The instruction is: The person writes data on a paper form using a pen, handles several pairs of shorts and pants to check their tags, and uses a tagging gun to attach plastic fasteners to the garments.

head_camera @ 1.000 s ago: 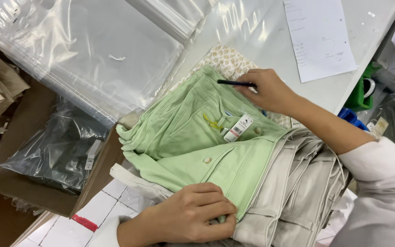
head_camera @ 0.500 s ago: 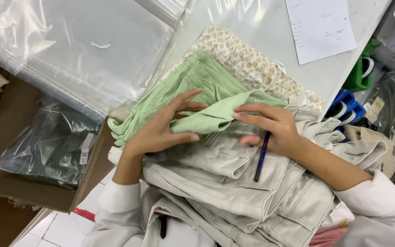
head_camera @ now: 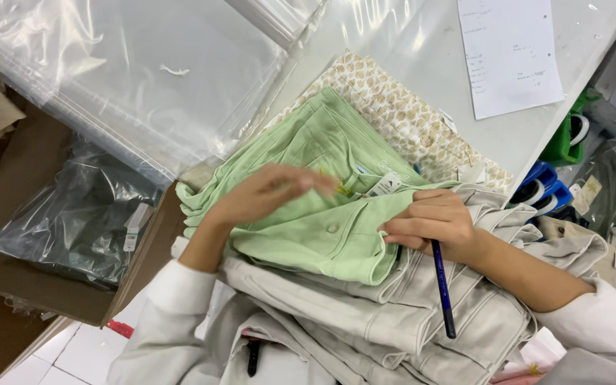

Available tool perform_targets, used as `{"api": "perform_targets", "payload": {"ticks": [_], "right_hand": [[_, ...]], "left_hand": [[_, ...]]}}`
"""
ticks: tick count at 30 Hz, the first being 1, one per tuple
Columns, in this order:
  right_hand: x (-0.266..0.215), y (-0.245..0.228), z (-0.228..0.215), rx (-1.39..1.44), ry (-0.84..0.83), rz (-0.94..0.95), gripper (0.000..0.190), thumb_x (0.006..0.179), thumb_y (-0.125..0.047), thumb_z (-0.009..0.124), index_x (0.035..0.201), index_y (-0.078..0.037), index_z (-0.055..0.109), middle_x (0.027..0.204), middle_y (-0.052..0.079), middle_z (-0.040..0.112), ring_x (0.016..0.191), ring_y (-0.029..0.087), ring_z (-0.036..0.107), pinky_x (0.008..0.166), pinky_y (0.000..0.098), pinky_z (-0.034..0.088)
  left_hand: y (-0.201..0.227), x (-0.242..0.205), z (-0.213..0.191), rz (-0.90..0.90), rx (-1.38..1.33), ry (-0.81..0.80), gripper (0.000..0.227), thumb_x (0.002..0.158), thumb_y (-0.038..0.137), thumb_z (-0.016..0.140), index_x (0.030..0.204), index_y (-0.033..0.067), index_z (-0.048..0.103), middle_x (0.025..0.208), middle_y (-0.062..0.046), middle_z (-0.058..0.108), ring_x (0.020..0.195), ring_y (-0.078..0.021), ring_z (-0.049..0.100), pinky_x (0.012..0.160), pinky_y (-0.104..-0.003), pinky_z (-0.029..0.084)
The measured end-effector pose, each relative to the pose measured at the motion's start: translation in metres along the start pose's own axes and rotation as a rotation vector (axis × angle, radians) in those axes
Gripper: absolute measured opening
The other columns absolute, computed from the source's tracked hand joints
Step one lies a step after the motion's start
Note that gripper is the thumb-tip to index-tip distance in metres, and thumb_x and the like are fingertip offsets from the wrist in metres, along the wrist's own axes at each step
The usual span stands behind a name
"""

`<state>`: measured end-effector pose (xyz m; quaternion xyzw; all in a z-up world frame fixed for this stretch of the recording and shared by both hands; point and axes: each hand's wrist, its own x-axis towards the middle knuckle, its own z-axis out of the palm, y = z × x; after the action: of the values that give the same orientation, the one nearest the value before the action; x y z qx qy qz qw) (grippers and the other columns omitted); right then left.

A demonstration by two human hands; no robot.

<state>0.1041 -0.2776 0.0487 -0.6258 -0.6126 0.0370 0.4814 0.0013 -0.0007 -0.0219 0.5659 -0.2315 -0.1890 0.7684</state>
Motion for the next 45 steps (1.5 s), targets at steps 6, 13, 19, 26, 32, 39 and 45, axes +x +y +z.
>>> {"api": "perform_targets", "payload": {"ticks": [6,13,19,26,32,39,45], "right_hand": [[-0.026,0.009,-0.003,-0.040,0.041,-0.025,0.007,0.091,-0.009,0.074,0.088,-0.003,0.076,0.072,0.008,0.073,0.044,0.020,0.056,0.043,0.0288,0.045],[-0.021,0.024,-0.002,0.009,0.121,0.432,0.046,0.076,-0.026,0.091,0.111,-0.001,0.075,0.103,0.013,0.071,0.051,0.016,0.047,0.052,0.0313,0.044],[0.004,0.010,-0.003,-0.004,0.061,0.416,0.032,0.082,-0.027,0.086,0.106,-0.007,0.079,0.102,0.009,0.071,0.056,0.015,0.044,0.058,0.0303,0.046],[0.001,0.015,-0.004,-0.048,0.046,0.483,0.069,0.080,-0.043,0.084,0.134,-0.005,0.068,0.131,0.019,0.067,0.105,0.036,0.072,0.095,0.0454,0.052],[-0.015,0.010,0.001,-0.115,-0.131,0.263,0.018,0.100,-0.025,0.064,0.101,-0.013,0.077,0.095,0.002,0.078,0.056,0.028,0.064,0.056,0.0340,0.051],[-0.022,0.018,0.001,-0.168,-0.126,0.227,0.016,0.098,-0.020,0.064,0.100,-0.014,0.079,0.097,0.001,0.078,0.052,0.024,0.061,0.054,0.0320,0.048],[-0.011,0.015,0.001,-0.256,-0.045,0.261,0.011,0.089,-0.018,0.074,0.096,-0.019,0.082,0.127,0.014,0.066,0.042,0.019,0.050,0.050,0.0373,0.049]], "left_hand": [[-0.074,0.045,-0.016,-0.198,0.672,0.801,0.050,0.100,0.024,0.071,0.137,0.0031,0.045,0.113,-0.012,0.047,0.104,-0.0355,0.063,0.081,-0.049,0.055],[-0.030,0.049,0.030,-0.182,0.285,0.355,0.015,0.100,0.015,0.064,0.109,0.0051,0.069,0.095,-0.005,0.060,0.067,-0.0155,0.063,0.056,-0.027,0.052],[-0.063,0.053,0.000,-0.321,0.983,0.797,0.061,0.098,0.033,0.073,0.138,0.0009,0.040,0.124,-0.022,0.044,0.093,-0.0368,0.063,0.079,-0.049,0.056],[0.028,0.035,0.016,-0.171,0.115,0.222,0.025,0.098,0.028,0.070,0.108,0.0052,0.072,0.091,-0.002,0.072,0.087,-0.0144,0.064,0.081,-0.037,0.057],[0.004,0.031,-0.006,-0.036,0.022,0.140,0.033,0.111,0.025,0.047,0.094,0.0100,0.072,0.087,-0.005,0.074,0.090,-0.0169,0.066,0.095,-0.040,0.051],[-0.079,0.055,-0.043,-0.369,1.075,0.813,0.058,0.098,0.039,0.072,0.139,0.0048,0.049,0.115,-0.012,0.046,0.104,-0.0327,0.051,0.088,-0.049,0.037],[-0.024,0.038,-0.017,-0.213,1.168,0.689,0.015,0.101,0.033,0.063,0.111,0.0223,0.061,0.090,0.006,0.056,0.097,-0.0195,0.057,0.085,-0.038,0.039]]}}
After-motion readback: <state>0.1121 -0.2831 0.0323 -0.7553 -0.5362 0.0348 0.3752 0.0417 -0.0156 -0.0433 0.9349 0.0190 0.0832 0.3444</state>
